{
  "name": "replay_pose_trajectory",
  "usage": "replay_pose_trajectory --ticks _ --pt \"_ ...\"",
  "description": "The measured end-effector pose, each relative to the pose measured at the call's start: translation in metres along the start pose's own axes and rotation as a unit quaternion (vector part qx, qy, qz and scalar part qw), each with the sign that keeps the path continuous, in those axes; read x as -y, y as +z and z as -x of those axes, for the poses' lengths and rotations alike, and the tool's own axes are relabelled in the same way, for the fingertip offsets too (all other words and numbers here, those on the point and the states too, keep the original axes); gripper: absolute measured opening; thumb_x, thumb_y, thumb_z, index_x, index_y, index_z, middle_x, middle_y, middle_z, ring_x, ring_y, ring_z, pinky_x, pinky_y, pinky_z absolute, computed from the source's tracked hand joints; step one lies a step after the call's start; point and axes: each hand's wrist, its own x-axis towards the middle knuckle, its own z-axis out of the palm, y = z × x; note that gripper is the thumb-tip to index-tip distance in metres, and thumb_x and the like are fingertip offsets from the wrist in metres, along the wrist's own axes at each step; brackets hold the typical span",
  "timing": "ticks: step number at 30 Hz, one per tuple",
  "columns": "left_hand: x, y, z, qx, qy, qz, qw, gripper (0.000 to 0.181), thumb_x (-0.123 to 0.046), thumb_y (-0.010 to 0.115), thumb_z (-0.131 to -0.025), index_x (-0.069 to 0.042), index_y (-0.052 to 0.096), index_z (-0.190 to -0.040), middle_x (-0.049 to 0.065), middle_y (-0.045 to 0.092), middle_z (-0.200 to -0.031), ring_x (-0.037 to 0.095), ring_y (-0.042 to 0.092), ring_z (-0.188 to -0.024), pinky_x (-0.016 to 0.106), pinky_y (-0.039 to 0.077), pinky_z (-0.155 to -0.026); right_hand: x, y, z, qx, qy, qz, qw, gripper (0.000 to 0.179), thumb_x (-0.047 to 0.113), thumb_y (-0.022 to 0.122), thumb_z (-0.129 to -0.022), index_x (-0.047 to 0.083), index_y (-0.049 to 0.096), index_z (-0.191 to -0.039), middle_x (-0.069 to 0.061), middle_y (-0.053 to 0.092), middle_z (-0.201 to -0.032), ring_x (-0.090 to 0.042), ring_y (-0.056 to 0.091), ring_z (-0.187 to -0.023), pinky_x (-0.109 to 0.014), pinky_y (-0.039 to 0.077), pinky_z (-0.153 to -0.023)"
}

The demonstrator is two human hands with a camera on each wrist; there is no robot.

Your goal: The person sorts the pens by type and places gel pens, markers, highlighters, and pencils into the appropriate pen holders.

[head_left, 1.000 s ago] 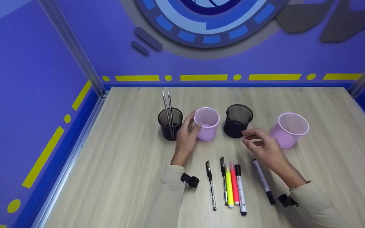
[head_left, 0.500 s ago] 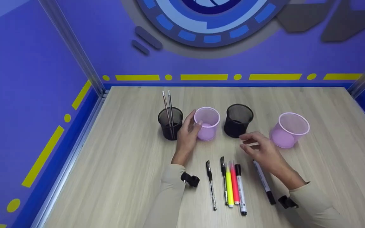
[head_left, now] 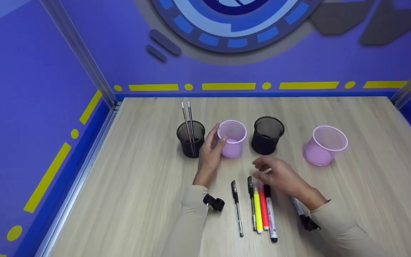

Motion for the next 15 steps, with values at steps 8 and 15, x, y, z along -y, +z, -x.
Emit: replay_pose_trajectory --ticks 8,15 --pt "-0.002 -0.001 0.001 0.001 -0.007 -0.004 1.0 0.056 -0.023 0.065 -0.105 -0.011 0.052 -0.158 0.013 0.057 -0.154 0.027 0.054 -0.142 0.037 0.038 -0.12 0.006 0.014 -0.012 0.041 -0.023 0.12 0.9917 0.022 0.001 0.079 -0.091 -0.004 0.071 -0.111 -0.01 0.073 -0.096 -0.024 0.07 -0.087 -0.05 0.061 -0.082" --pt "-0.001 -0.001 0.002 0.006 -0.007 0.002 1.0 0.056 -0.021 0.065 -0.106 -0.01 0.05 -0.159 0.015 0.056 -0.155 0.029 0.052 -0.143 0.036 0.038 -0.121 0.007 0.022 -0.019 0.052 -0.013 0.153 0.9867 0.023 -0.001 0.081 -0.087 -0.003 0.071 -0.108 -0.007 0.069 -0.089 -0.019 0.064 -0.079 -0.045 0.06 -0.075"
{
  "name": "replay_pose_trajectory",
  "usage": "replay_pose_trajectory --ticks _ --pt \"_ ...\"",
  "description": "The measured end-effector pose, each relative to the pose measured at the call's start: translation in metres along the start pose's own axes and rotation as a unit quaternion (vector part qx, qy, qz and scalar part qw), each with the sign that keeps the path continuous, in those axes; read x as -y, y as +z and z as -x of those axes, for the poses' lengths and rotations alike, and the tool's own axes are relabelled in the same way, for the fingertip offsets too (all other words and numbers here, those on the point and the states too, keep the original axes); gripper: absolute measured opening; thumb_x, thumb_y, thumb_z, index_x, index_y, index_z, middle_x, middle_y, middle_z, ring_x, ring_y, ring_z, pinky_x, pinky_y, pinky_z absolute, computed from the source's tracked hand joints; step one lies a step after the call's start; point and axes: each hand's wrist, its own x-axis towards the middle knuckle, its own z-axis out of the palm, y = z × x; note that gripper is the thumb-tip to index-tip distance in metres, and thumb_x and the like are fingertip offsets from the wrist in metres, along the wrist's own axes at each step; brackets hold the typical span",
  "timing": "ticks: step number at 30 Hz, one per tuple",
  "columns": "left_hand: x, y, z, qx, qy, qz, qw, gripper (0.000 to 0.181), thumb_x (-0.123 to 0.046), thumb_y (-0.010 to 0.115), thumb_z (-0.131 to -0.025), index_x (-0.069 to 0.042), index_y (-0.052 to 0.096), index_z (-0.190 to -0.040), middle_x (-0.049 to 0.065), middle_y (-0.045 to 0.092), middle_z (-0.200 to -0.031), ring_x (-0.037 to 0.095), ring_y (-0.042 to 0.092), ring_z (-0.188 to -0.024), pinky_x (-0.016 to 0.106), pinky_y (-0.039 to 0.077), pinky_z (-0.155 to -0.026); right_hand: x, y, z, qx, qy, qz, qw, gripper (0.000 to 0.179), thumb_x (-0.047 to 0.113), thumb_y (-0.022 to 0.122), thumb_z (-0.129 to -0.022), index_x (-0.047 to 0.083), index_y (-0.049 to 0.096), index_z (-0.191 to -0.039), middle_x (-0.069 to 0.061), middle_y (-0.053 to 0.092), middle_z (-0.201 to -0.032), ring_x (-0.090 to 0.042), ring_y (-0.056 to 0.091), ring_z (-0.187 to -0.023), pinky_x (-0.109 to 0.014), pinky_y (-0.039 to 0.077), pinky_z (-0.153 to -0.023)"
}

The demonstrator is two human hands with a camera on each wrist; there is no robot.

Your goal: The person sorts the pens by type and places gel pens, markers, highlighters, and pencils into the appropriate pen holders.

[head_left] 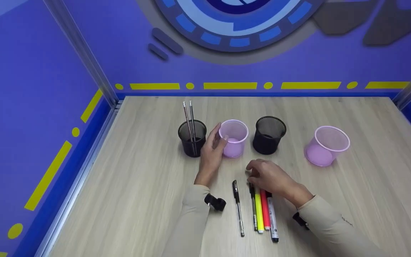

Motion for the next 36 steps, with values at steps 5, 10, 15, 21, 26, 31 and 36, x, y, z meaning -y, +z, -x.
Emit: replay_pose_trajectory --ticks 5,10,15,21,26,31,36 --pt "0.0 0.0 0.001 0.002 0.001 0.005 1.0 0.056 -0.02 0.064 -0.106 -0.009 0.049 -0.159 0.016 0.053 -0.157 0.031 0.05 -0.145 0.037 0.037 -0.122 0.0 0.003 -0.004 -0.003 -0.006 -0.01 0.9999 0.026 -0.006 0.083 -0.083 -0.003 0.07 -0.105 -0.008 0.067 -0.091 -0.02 0.065 -0.08 -0.042 0.06 -0.073" --pt "-0.002 0.001 0.0 -0.003 -0.005 -0.009 0.9999 0.055 -0.019 0.063 -0.106 -0.013 0.051 -0.159 0.012 0.053 -0.158 0.027 0.05 -0.145 0.035 0.036 -0.122 0.0 0.006 -0.006 -0.018 -0.005 -0.027 0.9995 0.027 -0.006 0.084 -0.082 -0.003 0.07 -0.104 -0.011 0.066 -0.092 -0.022 0.068 -0.082 -0.04 0.061 -0.072" --pt "-0.003 0.001 0.001 -0.001 -0.009 -0.007 0.9999 0.055 -0.021 0.063 -0.106 -0.013 0.05 -0.159 0.01 0.053 -0.158 0.025 0.05 -0.145 0.034 0.037 -0.121 0.003 0.009 -0.005 -0.03 -0.008 -0.011 0.9994 0.029 0.001 0.088 -0.082 -0.002 0.069 -0.104 -0.01 0.064 -0.093 -0.022 0.069 -0.081 -0.039 0.061 -0.071" --pt "-0.003 0.0 0.002 -0.002 -0.007 -0.004 1.0 0.055 -0.021 0.064 -0.106 -0.013 0.05 -0.159 0.009 0.052 -0.159 0.022 0.05 -0.145 0.032 0.037 -0.12 0.006 0.008 -0.003 -0.026 -0.018 0.043 0.9986 0.045 0.008 0.094 -0.078 -0.003 0.065 -0.11 -0.007 0.058 -0.091 -0.022 0.062 -0.074 -0.043 0.058 -0.069" --pt "-0.002 -0.001 0.002 0.0 -0.002 -0.007 1.0 0.056 -0.022 0.064 -0.106 -0.012 0.05 -0.159 0.01 0.052 -0.159 0.024 0.05 -0.145 0.033 0.037 -0.121 0.006 0.01 -0.005 -0.029 -0.017 0.019 0.9993 0.045 0.0 0.09 -0.078 -0.006 0.065 -0.115 -0.011 0.061 -0.093 -0.024 0.065 -0.077 -0.044 0.059 -0.071" --pt "-0.003 -0.002 0.002 0.001 0.0 -0.01 1.0 0.055 -0.021 0.063 -0.106 -0.013 0.051 -0.159 0.01 0.053 -0.158 0.026 0.05 -0.145 0.032 0.037 -0.121 0.007 0.012 -0.006 -0.042 0.008 -0.017 0.9989 0.037 -0.005 0.086 -0.077 -0.005 0.066 -0.108 -0.012 0.062 -0.094 -0.027 0.069 -0.081 -0.044 0.06 -0.073" --pt "-0.002 -0.001 0.001 -0.004 0.001 -0.013 0.9999 0.055 -0.02 0.064 -0.106 -0.013 0.052 -0.158 0.011 0.056 -0.156 0.027 0.052 -0.143 0.035 0.037 -0.121 0.008 0.015 -0.008 -0.059 0.031 -0.039 0.997 0.033 -0.005 0.084 -0.075 -0.004 0.068 -0.104 -0.01 0.064 -0.091 -0.027 0.068 -0.082 -0.045 0.06 -0.074"
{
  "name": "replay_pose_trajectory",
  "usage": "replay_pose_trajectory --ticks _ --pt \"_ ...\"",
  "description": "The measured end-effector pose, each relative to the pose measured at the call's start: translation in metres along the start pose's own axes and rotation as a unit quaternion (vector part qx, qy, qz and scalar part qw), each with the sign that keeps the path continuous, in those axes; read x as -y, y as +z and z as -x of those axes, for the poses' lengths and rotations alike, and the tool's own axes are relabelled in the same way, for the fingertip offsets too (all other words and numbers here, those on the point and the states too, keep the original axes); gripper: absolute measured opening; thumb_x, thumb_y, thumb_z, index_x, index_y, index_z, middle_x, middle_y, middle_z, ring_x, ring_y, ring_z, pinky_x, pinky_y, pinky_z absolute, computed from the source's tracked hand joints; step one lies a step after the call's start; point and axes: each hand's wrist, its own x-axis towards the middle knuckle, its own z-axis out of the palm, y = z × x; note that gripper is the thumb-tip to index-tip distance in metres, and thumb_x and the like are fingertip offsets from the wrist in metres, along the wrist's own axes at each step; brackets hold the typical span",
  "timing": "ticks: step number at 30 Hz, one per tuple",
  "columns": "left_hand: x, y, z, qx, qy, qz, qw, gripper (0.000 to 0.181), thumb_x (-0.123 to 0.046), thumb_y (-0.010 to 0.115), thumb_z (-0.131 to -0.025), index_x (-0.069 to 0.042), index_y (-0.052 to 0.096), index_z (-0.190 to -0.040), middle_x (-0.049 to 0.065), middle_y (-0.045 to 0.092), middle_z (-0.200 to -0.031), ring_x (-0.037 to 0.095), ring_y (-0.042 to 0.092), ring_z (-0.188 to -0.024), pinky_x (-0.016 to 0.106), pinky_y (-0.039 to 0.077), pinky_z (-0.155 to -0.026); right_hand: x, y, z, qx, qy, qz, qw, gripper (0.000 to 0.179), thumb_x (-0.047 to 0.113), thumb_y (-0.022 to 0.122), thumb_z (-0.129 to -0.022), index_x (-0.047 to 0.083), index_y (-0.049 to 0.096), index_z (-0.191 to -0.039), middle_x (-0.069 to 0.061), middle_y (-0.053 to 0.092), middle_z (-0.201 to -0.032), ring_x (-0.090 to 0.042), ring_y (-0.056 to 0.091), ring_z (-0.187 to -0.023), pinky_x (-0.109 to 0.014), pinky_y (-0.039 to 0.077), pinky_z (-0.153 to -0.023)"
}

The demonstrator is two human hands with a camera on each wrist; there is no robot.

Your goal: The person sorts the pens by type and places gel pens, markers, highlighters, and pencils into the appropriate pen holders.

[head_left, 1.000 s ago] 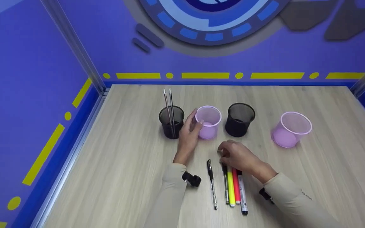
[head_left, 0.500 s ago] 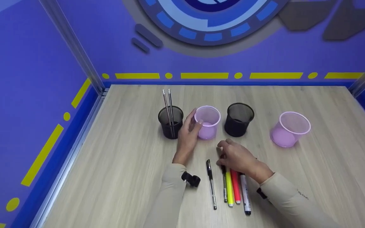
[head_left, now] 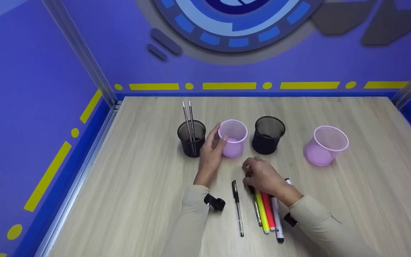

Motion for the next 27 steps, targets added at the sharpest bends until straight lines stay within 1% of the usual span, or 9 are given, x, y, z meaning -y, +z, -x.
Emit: replay_pose_trajectory --ticks 3,6,10,13,17,21,24,27 --pt "0.0 0.001 0.0 -0.002 -0.003 0.003 1.0 0.055 -0.02 0.064 -0.105 -0.013 0.052 -0.158 0.011 0.055 -0.156 0.026 0.053 -0.143 0.035 0.038 -0.12 -0.001 0.0 -0.001 -0.003 0.012 -0.02 0.9997 0.031 -0.004 0.084 -0.077 -0.005 0.068 -0.104 -0.009 0.067 -0.091 -0.026 0.068 -0.083 -0.045 0.06 -0.077" --pt "0.0 0.002 0.0 -0.002 -0.007 0.0 1.0 0.055 -0.021 0.065 -0.106 -0.014 0.052 -0.158 0.009 0.055 -0.157 0.024 0.052 -0.143 0.035 0.038 -0.12 -0.003 -0.003 -0.002 -0.01 0.032 -0.052 0.9981 0.029 -0.003 0.082 -0.081 -0.005 0.069 -0.107 -0.009 0.07 -0.091 -0.025 0.069 -0.084 -0.044 0.06 -0.077" --pt "0.0 0.002 0.0 0.001 -0.008 0.0 1.0 0.054 -0.02 0.064 -0.106 -0.014 0.052 -0.159 0.009 0.054 -0.158 0.023 0.052 -0.143 0.034 0.039 -0.119 -0.004 -0.01 -0.002 -0.03 0.049 -0.104 0.9929 0.027 -0.005 0.077 -0.086 -0.006 0.07 -0.112 -0.008 0.071 -0.094 -0.025 0.07 -0.084 -0.037 0.06 -0.072" --pt "0.0 0.002 0.0 0.002 -0.009 0.001 1.0 0.054 -0.018 0.063 -0.106 -0.014 0.051 -0.159 0.009 0.054 -0.157 0.023 0.052 -0.143 0.033 0.039 -0.119 -0.002 -0.016 -0.001 -0.05 0.048 -0.135 0.9885 0.026 -0.007 0.076 -0.088 -0.006 0.07 -0.114 -0.01 0.069 -0.099 -0.026 0.071 -0.086 -0.031 0.061 -0.071" --pt "0.0 0.001 0.0 0.0 -0.01 -0.003 1.0 0.054 -0.018 0.063 -0.106 -0.015 0.051 -0.159 0.01 0.055 -0.157 0.023 0.053 -0.143 0.035 0.039 -0.119 0.003 -0.026 -0.001 -0.093 0.023 -0.165 0.9816 0.026 -0.009 0.077 -0.089 -0.004 0.071 -0.114 -0.011 0.068 -0.104 -0.026 0.071 -0.088 -0.029 0.061 -0.078" --pt "-0.002 0.0 0.0 -0.002 -0.01 -0.005 0.9999 0.054 -0.019 0.063 -0.106 -0.015 0.052 -0.159 0.01 0.056 -0.156 0.024 0.053 -0.142 0.036 0.039 -0.12 0.007 -0.032 -0.001 -0.153 -0.017 -0.193 0.9691 0.027 -0.012 0.079 -0.088 -0.002 0.073 -0.112 -0.011 0.067 -0.105 -0.02 0.07 -0.087 -0.023 0.06 -0.078" --pt "-0.002 0.001 0.0 -0.003 -0.01 -0.005 0.9999 0.054 -0.019 0.063 -0.106 -0.014 0.052 -0.159 0.01 0.056 -0.155 0.025 0.054 -0.142 0.036 0.039 -0.12 0.009 -0.035 -0.001 -0.192 -0.059 -0.199 0.9591 0.027 -0.013 0.079 -0.088 -0.001 0.073 -0.112 -0.011 0.065 -0.105 -0.017 0.07 -0.087 -0.018 0.059 -0.076" --pt "-0.002 0.001 0.0 -0.004 -0.012 -0.003 0.9999 0.054 -0.019 0.063 -0.106 -0.014 0.052 -0.158 0.01 0.057 -0.154 0.025 0.054 -0.141 0.036 0.039 -0.12 0.01 -0.036 -0.001 -0.222 -0.115 -0.193 0.949 0.03 -0.017 0.079 -0.086 -0.003 0.073 -0.112 -0.012 0.065 -0.105 -0.021 0.07 -0.088 -0.018 0.06 -0.078"
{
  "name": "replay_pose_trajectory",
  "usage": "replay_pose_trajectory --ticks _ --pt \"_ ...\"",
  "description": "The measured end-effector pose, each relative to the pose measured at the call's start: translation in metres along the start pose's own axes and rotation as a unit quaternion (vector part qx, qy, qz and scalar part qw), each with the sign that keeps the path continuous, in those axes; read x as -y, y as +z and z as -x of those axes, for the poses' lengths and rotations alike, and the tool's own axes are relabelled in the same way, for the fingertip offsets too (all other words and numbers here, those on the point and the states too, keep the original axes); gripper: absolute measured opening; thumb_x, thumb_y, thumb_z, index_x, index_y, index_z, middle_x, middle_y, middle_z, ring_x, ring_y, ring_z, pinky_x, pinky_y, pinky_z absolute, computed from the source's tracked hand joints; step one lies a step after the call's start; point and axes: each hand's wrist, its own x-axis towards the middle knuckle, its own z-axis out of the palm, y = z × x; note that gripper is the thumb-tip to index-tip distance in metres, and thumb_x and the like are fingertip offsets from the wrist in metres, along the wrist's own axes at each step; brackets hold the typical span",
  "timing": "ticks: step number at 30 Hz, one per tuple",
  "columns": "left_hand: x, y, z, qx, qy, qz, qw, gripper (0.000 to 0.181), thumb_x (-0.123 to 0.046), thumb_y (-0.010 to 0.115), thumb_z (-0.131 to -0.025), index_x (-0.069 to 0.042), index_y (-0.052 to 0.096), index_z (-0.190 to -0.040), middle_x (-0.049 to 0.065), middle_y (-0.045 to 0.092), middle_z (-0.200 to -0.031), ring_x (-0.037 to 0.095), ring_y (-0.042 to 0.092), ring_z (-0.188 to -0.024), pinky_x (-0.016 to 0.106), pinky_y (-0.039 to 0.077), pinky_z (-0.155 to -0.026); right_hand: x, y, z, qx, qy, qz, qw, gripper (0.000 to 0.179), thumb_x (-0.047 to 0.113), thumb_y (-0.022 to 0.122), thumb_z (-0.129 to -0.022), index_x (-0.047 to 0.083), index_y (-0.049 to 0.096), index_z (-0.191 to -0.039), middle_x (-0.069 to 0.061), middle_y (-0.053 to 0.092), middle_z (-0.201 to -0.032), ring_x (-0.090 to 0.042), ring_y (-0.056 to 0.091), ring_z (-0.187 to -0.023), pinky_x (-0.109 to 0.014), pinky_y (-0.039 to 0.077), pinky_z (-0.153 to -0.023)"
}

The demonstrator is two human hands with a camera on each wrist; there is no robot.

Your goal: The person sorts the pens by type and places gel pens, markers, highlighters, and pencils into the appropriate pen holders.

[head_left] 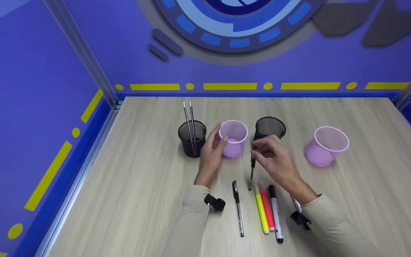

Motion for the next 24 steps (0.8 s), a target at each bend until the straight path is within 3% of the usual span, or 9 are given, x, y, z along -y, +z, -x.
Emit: replay_pose_trajectory --ticks 5,8,12,17,24 --pt "0.0 0.0 0.0 -0.003 -0.006 -0.007 1.0 0.055 -0.019 0.064 -0.105 -0.016 0.053 -0.158 0.006 0.057 -0.155 0.02 0.054 -0.141 0.033 0.039 -0.119 -0.001 0.0 -0.001 -0.016 -0.093 0.024 0.9953 0.039 -0.023 0.079 -0.08 -0.005 0.072 -0.114 -0.014 0.064 -0.105 -0.025 0.069 -0.089 -0.018 0.059 -0.081" --pt "0.0 0.0 0.001 -0.002 -0.005 -0.007 1.0 0.055 -0.021 0.064 -0.105 -0.015 0.052 -0.158 0.007 0.057 -0.154 0.02 0.054 -0.141 0.033 0.039 -0.119 -0.002 0.001 0.0 -0.016 -0.116 0.031 0.9927 0.043 -0.024 0.08 -0.078 -0.007 0.071 -0.115 -0.014 0.065 -0.104 -0.022 0.068 -0.09 -0.018 0.059 -0.081" --pt "0.0 -0.001 0.001 0.0 -0.008 0.0 1.0 0.055 -0.022 0.064 -0.105 -0.016 0.052 -0.159 0.008 0.058 -0.154 0.023 0.054 -0.141 0.034 0.039 -0.119 -0.004 0.001 0.004 -0.003 -0.105 0.019 0.9943 0.042 -0.023 0.079 -0.081 -0.007 0.07 -0.118 -0.012 0.066 -0.105 -0.024 0.069 -0.091 -0.019 0.06 -0.081" --pt "0.002 -0.001 -0.001 0.002 -0.005 0.006 1.0 0.055 -0.022 0.063 -0.106 -0.016 0.052 -0.159 0.009 0.056 -0.155 0.024 0.053 -0.142 0.036 0.038 -0.12 -0.008 0.0 0.014 0.023 -0.056 0.015 0.9981 0.04 -0.019 0.079 -0.084 -0.004 0.07 -0.12 -0.008 0.066 -0.107 -0.024 0.072 -0.094 -0.02 0.061 -0.081" --pt "0.002 -0.001 0.0 0.002 0.001 0.007 1.0 0.055 -0.024 0.064 -0.106 -0.015 0.051 -0.159 0.012 0.056 -0.155 0.026 0.053 -0.143 0.036 0.037 -0.121 -0.013 0.0 0.019 0.031 -0.009 0.027 0.9991 0.031 -0.016 0.079 -0.087 -0.001 0.071 -0.112 -0.005 0.07 -0.104 -0.024 0.073 -0.094 -0.023 0.062 -0.079"
